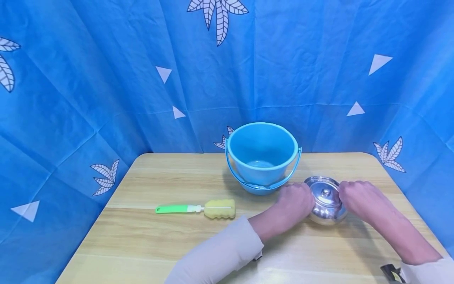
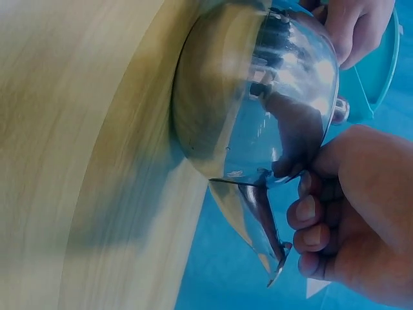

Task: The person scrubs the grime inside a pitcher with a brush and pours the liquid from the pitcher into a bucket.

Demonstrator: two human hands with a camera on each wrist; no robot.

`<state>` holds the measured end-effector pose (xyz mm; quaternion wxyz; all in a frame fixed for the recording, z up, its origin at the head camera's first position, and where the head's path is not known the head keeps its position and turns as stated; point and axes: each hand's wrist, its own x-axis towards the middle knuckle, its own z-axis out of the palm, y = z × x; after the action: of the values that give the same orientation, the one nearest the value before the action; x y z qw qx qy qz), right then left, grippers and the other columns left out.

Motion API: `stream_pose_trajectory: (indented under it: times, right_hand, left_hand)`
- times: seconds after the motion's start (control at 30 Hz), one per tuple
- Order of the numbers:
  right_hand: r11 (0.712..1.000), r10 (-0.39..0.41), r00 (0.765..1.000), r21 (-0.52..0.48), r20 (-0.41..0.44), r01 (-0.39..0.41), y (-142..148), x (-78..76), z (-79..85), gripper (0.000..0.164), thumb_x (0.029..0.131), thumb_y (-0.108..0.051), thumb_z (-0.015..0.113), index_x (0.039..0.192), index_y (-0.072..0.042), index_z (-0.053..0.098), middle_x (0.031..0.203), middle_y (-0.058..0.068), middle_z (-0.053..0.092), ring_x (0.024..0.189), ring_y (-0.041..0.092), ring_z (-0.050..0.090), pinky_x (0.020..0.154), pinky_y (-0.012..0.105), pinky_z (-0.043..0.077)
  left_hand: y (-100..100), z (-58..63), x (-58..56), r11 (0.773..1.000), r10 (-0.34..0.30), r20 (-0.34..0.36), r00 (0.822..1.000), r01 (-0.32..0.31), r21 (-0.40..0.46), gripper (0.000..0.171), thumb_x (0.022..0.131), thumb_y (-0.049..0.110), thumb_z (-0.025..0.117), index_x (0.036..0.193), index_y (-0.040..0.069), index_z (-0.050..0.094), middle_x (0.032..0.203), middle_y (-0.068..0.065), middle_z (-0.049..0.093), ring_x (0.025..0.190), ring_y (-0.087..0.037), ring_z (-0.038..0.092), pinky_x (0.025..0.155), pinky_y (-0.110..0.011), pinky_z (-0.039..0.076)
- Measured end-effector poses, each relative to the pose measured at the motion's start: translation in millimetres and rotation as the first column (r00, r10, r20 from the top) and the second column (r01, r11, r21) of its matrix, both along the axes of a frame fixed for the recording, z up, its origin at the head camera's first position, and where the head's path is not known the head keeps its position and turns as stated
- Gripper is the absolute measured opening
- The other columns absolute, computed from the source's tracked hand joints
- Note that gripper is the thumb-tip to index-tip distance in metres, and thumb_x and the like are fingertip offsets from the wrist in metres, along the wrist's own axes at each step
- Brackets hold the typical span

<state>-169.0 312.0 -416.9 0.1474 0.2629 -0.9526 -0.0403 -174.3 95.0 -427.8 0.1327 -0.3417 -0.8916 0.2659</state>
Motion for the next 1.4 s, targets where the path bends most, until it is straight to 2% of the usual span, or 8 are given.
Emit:
stream_pose_trajectory:
  times: [0.13, 0.3, 0.43, 0.6, 0.9, 1.2, 1.4]
  right_hand:
    - [1.000, 0.009, 1.000, 0.006, 0.003, -0.009, -2.3, 0.6, -0.5, 0.013, 0.080, 0.008, 0.068, 0.074, -0.002, 0.060, 0.060, -0.001, 0.047, 0.051, 0.010, 0.039, 0.041, 0.026, 0.038]
    - [0.999, 0.027, 0.999, 0.018, -0.021, -0.027, -5.7, 1.8, -0.8, 0.015, 0.079, 0.007, 0.070, 0.073, -0.002, 0.060, 0.059, -0.001, 0.047, 0.051, 0.010, 0.039, 0.041, 0.027, 0.039]
    - [0.999, 0.029, 0.998, 0.033, -0.049, -0.027, -8.8, 3.3, -0.8, 0.014, 0.079, 0.006, 0.072, 0.073, -0.001, 0.061, 0.059, 0.000, 0.048, 0.051, 0.011, 0.038, 0.041, 0.027, 0.038]
    - [0.999, 0.022, 0.999, 0.035, -0.043, -0.020, -13.0, 6.1, 0.3, 0.013, 0.078, 0.006, 0.072, 0.074, -0.001, 0.062, 0.059, 0.000, 0.049, 0.051, 0.011, 0.039, 0.042, 0.027, 0.040]
    - [0.998, 0.051, 0.996, 0.027, -0.071, -0.049, -19.0, 8.9, -0.3, 0.016, 0.077, 0.005, 0.073, 0.071, -0.002, 0.060, 0.058, 0.000, 0.048, 0.050, 0.010, 0.038, 0.042, 0.026, 0.039]
    - [0.999, 0.042, 0.998, 0.020, -0.036, -0.041, -25.1, 11.8, 1.1, 0.013, 0.079, 0.003, 0.074, 0.074, -0.001, 0.063, 0.059, 0.000, 0.051, 0.051, 0.010, 0.039, 0.044, 0.027, 0.041]
    - [0.999, 0.035, 0.999, 0.016, -0.022, -0.035, -29.3, 14.7, 2.4, 0.014, 0.081, 0.000, 0.074, 0.074, -0.003, 0.062, 0.058, -0.002, 0.049, 0.051, 0.008, 0.038, 0.044, 0.024, 0.037]
  left_hand:
    - [-3.0, -0.7, 2.6, 1.000, 0.003, -0.009, 1.000, -0.003, 0.025, 0.028, 0.108, 0.035, 0.045, 0.099, 0.023, 0.068, 0.084, 0.008, 0.059, 0.062, -0.007, 0.052, 0.047, -0.023, 0.043]
    - [-5.2, 0.3, 6.2, 0.997, 0.046, 0.021, 0.999, -0.047, 0.064, 0.028, 0.108, 0.035, 0.045, 0.094, 0.023, 0.066, 0.081, 0.008, 0.057, 0.059, -0.007, 0.049, 0.043, -0.024, 0.039]
    - [-7.5, 1.8, 9.1, 0.995, 0.064, 0.029, 0.998, -0.065, 0.070, 0.030, 0.108, 0.038, 0.044, 0.094, 0.022, 0.066, 0.079, 0.009, 0.057, 0.057, -0.007, 0.048, 0.041, -0.024, 0.036]
    - [-10.5, 4.4, 14.3, 0.994, 0.078, 0.038, 0.996, -0.081, 0.077, 0.031, 0.108, 0.037, 0.045, 0.090, 0.022, 0.064, 0.075, 0.009, 0.055, 0.055, -0.007, 0.046, 0.041, -0.024, 0.035]
    - [-13.4, 8.7, 22.4, 0.984, 0.146, 0.083, 0.986, -0.154, 0.088, 0.028, 0.108, 0.035, 0.047, 0.098, 0.021, 0.069, 0.078, 0.007, 0.060, 0.059, -0.010, 0.050, 0.047, -0.026, 0.045]
    - [-21.9, 7.6, 24.9, 0.988, 0.125, 0.086, 0.988, -0.132, 0.084, 0.030, 0.108, 0.035, 0.046, 0.104, 0.017, 0.070, 0.080, 0.005, 0.062, 0.060, -0.011, 0.053, 0.047, -0.026, 0.047]
    - [-29.9, 7.1, 25.7, 0.993, 0.079, 0.062, 0.995, -0.084, 0.079, 0.030, 0.108, 0.033, 0.047, 0.100, 0.017, 0.071, 0.080, 0.005, 0.062, 0.057, -0.012, 0.053, 0.046, -0.027, 0.047]
